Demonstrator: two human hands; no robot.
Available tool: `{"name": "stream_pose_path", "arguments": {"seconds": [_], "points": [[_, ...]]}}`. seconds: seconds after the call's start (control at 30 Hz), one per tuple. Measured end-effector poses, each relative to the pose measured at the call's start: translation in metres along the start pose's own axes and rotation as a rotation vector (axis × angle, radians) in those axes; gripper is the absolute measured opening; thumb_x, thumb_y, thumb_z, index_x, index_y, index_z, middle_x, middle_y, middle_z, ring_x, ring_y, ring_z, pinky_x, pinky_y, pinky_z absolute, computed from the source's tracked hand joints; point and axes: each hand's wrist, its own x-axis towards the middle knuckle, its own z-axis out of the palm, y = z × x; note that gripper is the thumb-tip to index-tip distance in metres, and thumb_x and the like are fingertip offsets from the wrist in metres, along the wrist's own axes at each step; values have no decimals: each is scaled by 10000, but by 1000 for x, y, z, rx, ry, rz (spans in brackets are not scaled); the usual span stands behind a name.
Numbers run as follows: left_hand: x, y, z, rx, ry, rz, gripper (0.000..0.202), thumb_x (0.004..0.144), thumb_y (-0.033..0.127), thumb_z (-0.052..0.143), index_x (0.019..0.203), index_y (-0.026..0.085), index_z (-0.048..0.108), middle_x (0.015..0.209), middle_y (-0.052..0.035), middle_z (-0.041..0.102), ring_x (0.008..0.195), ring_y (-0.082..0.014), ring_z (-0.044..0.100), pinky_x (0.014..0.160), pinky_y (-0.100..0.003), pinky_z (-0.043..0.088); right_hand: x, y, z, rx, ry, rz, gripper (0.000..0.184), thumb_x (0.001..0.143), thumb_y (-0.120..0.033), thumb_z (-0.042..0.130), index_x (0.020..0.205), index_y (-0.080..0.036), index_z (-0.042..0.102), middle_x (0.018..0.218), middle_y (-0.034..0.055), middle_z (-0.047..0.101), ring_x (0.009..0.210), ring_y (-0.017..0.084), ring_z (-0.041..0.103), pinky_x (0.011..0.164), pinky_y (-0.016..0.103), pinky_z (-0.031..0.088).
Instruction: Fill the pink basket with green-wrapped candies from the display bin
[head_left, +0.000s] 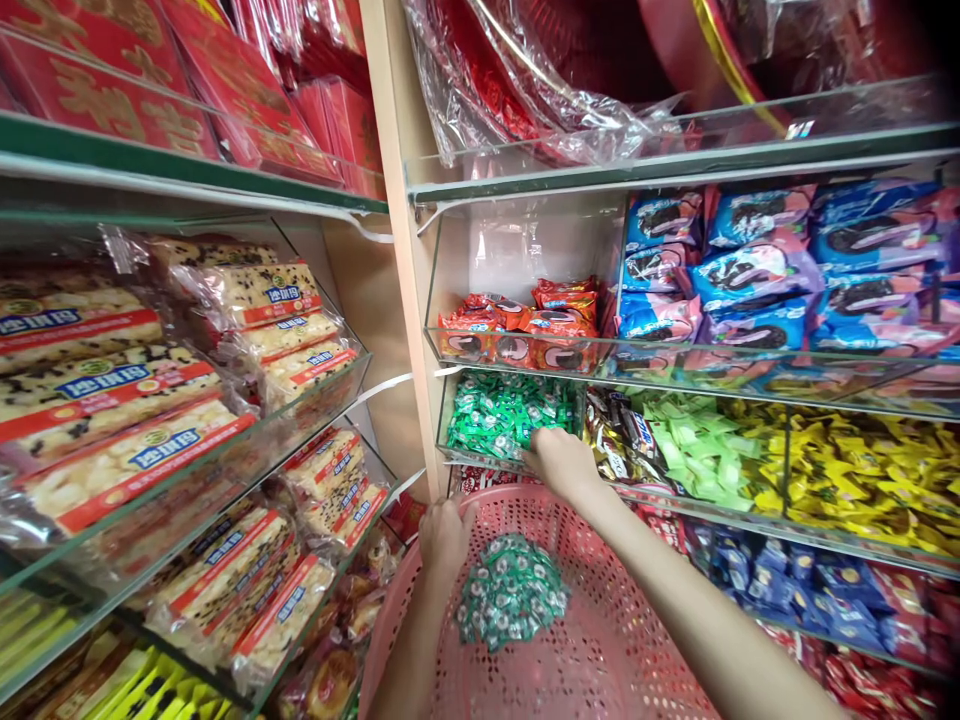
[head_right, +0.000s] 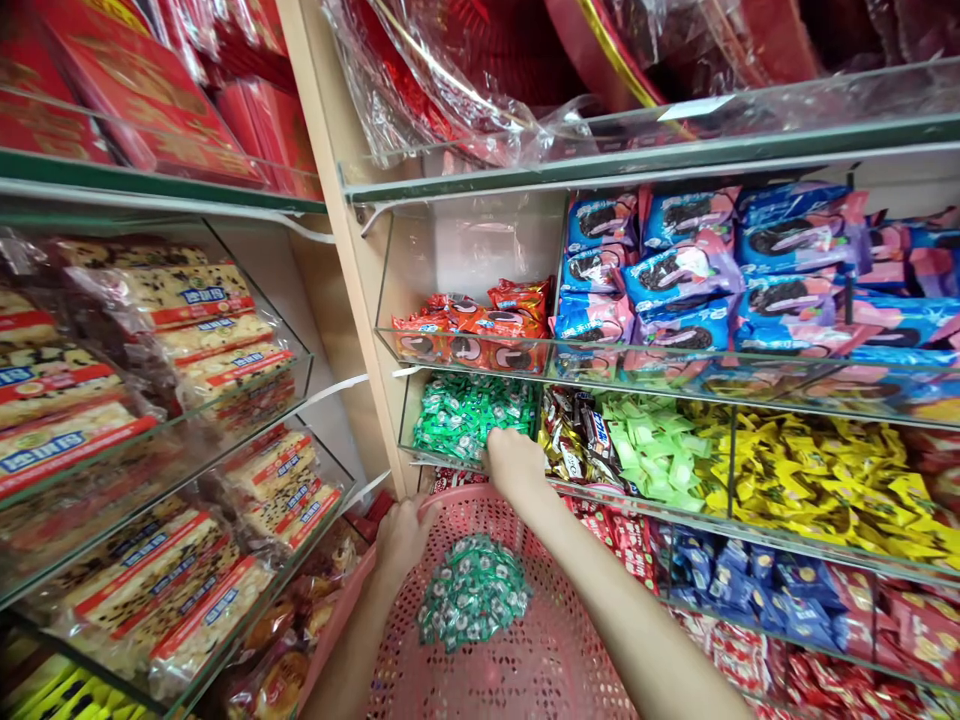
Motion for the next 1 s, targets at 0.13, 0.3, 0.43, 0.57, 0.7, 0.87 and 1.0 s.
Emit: {"name": "stream_pose_path", "arguments": {"seconds": [0.13, 0.3, 0.43, 0.57, 0.7, 0.87, 1.0], "points": [[0, 0, 1, 10, 0, -4, 438, 897, 452, 359, 1160, 213, 614, 1020, -113, 679, 964, -219, 613, 765, -275, 409, -1, 3, 7, 68, 36, -13, 222, 867, -226, 427, 904, -177, 640, 908, 122, 678, 848, 233, 646, 630, 267, 388], [0, 0, 2, 3, 23, 7, 441, 897, 443, 363, 1175, 203, 607, 1010, -113, 682, 953, -231, 615, 745, -278, 414, -12, 4, 9, 377, 212, -144, 233, 912, -319, 389, 902, -208, 593, 694, 18, 633, 676, 158, 600, 609, 230, 344], [0, -1, 4, -3, 21, 8, 442, 897, 446, 363, 1149, 186, 616, 1015, -117, 676, 965, -229, 606, 744, -272, 409, -30, 1, 23, 695, 156, -416, 239, 915, -337, 380, 847, -197, 561, 615, -34, 546, 566, 107, 497, 574, 206, 333], [-1, 1, 3, 13, 32, 27, 437, 902, 448, 349, 1142, 198, 615, 1019, -109, 675, 971, -217, 603, 760, -271, 405, -39, 9, 59, 730, -195, -485, 147, 846, -227, 442, 749, -175, 538, 594, -44, 512, 543, 86, 447, 516, 190, 307], [-3, 5, 0, 38, 37, 28, 428, 901, 461, 344, 1096, 213, 633, 1002, -92, 677, 950, -212, 609, 745, -270, 410, -35, 29, 90, 581, -529, -297, 119, 775, -101, 439, 728, -154, 536, 550, -35, 519, 487, 75, 463, 475, 187, 298], [-3, 9, -2, 63, 49, 48, 418, 901, 446, 352, 1110, 210, 626, 1001, -89, 675, 947, -212, 610, 739, -271, 418, -30, 42, 110, 469, -627, -91, 165, 695, -5, 433, 669, -143, 519, 517, -17, 523, 448, 76, 480, 448, 184, 305], [-4, 9, -2, 72, 42, 56, 425, 902, 450, 349, 1109, 205, 629, 992, -96, 677, 940, -211, 609, 746, -274, 419, -31, 43, 118, 565, -719, 12, 163, 736, -25, 404, 702, -153, 499, 531, -18, 538, 428, 77, 513, 435, 170, 349]]}}
